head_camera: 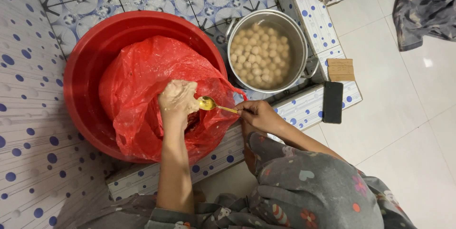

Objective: Manually forming meatballs by squeezing paste through the hand and scooping it into a pot using a spoon.

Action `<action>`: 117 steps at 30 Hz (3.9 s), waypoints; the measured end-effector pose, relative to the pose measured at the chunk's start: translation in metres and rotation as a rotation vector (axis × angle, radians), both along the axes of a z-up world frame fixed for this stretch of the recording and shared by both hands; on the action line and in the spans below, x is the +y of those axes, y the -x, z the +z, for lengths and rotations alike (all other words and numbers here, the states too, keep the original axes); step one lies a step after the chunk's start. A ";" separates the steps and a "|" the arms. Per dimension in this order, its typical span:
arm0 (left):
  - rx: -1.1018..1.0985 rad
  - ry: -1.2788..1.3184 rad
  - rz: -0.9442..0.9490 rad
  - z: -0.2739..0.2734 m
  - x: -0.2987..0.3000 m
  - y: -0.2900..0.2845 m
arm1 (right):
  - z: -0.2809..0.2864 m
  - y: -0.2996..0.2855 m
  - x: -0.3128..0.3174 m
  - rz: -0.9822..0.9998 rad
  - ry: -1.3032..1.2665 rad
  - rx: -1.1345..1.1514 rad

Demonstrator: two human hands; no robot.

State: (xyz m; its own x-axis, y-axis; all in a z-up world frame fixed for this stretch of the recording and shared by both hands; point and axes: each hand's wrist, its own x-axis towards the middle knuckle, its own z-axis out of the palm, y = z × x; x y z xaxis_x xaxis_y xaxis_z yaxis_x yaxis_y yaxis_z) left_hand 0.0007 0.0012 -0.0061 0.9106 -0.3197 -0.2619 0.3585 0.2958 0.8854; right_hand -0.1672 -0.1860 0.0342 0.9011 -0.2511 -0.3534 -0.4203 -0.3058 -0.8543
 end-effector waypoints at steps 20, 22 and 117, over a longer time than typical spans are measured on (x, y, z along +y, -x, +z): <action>-0.020 -0.142 0.009 0.046 0.000 0.005 | -0.005 0.000 -0.003 -0.001 -0.014 0.010; -0.011 -0.120 0.002 0.042 0.002 0.003 | -0.004 0.001 -0.002 -0.007 -0.030 0.016; -0.107 -0.813 -0.163 -0.043 0.002 -0.014 | -0.090 0.062 -0.125 -0.672 0.594 -0.127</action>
State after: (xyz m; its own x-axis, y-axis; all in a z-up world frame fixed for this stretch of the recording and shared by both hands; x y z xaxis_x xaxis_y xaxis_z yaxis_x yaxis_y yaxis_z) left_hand 0.0149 0.0032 -0.0489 0.9024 -0.1980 -0.3828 0.2437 -0.4982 0.8321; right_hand -0.2293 -0.3107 -0.0559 0.5219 -0.8478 0.0941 -0.5830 -0.4351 -0.6861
